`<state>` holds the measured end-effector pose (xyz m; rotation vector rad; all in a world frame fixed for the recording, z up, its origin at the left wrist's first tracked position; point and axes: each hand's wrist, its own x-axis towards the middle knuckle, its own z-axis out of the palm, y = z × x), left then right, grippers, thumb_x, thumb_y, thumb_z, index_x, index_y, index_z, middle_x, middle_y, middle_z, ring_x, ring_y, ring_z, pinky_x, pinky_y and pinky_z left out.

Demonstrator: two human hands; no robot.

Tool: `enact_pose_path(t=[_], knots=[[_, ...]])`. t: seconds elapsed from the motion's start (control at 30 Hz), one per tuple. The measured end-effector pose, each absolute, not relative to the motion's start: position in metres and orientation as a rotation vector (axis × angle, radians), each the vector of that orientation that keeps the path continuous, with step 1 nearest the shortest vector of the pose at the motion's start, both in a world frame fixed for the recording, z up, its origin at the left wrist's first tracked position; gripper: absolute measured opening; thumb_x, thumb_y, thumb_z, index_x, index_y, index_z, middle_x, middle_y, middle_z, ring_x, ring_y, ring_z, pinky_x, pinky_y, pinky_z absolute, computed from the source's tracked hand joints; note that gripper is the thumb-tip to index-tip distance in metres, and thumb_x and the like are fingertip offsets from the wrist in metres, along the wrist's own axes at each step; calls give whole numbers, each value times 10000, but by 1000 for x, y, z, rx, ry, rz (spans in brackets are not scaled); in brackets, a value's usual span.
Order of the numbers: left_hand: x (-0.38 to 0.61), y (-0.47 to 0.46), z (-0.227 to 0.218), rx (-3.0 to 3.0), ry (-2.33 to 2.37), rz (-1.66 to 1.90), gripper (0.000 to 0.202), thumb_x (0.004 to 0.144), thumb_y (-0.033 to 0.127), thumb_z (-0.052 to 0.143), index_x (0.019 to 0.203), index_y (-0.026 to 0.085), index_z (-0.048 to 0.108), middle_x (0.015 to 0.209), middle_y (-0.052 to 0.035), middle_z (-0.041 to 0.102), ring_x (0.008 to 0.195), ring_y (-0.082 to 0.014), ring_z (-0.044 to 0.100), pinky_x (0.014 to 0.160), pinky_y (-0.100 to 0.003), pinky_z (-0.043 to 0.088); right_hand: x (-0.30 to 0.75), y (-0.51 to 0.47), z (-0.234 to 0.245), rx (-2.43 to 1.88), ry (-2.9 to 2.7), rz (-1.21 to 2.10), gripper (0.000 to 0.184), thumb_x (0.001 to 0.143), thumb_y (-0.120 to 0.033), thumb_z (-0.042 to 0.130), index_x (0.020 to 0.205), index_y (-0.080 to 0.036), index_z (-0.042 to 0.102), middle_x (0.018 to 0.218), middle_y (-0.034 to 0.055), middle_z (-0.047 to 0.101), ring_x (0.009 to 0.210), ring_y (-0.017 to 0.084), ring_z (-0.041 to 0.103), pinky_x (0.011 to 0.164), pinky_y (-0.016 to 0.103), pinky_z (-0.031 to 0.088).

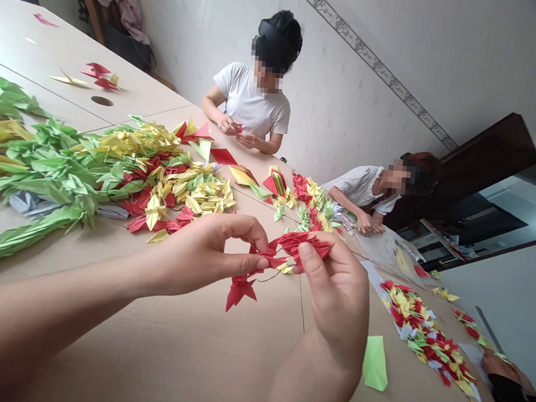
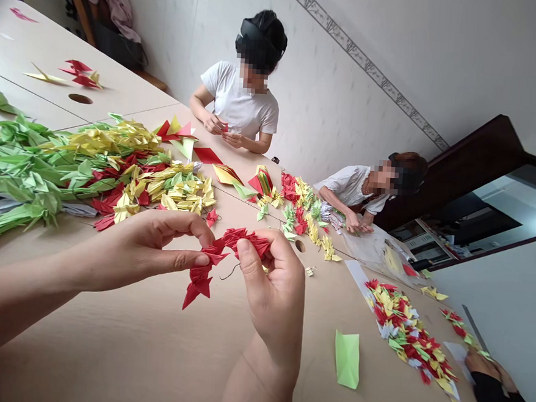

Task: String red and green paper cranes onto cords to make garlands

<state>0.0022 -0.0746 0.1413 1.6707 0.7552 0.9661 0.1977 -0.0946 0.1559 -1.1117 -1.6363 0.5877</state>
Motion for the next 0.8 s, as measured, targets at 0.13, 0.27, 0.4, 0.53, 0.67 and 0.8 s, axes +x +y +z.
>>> enact_pose_path(t=[0.13,0.27,0.4,0.53,0.67,0.8], knots=[[2,-74,140,1637,749,1024,182,854,346,674,808,174,634,822,-33,689,755,-152,644,666,-248,528,198,-96,156,-1130,-1643,581,166,912,-375,615,856,-220,631,723,-22,624,654,129,562,607,257,457],[2,-74,140,1582,729,1079,173,858,310,675,783,164,621,821,-30,677,737,-130,634,623,-219,517,197,-95,156,-1133,-1623,597,168,910,-385,617,876,-223,644,737,-16,644,647,128,575,596,256,468],[2,-74,138,1448,668,1104,202,869,327,677,797,159,592,793,-36,672,719,-138,644,620,-245,543,197,-94,154,-1130,-1578,621,179,896,-388,631,853,-216,653,736,-11,648,649,127,575,578,249,471],[2,-71,135,1342,591,1130,187,880,303,677,828,163,563,761,-15,666,692,-121,641,642,-249,552,195,-94,152,-1043,-1547,675,159,889,-372,632,852,-219,649,692,-19,640,607,123,558,556,251,464],[3,-68,134,1333,546,1149,159,893,270,666,842,167,557,754,-1,661,706,-99,632,632,-205,520,191,-96,152,-976,-1598,714,158,884,-368,635,843,-217,652,652,-24,618,569,120,537,542,258,454],[3,-70,135,1374,581,1167,167,885,269,676,822,162,564,745,1,653,695,-91,611,617,-196,502,186,-97,154,-1043,-1657,694,121,890,-342,631,876,-228,667,729,-14,650,618,124,561,581,260,478]])
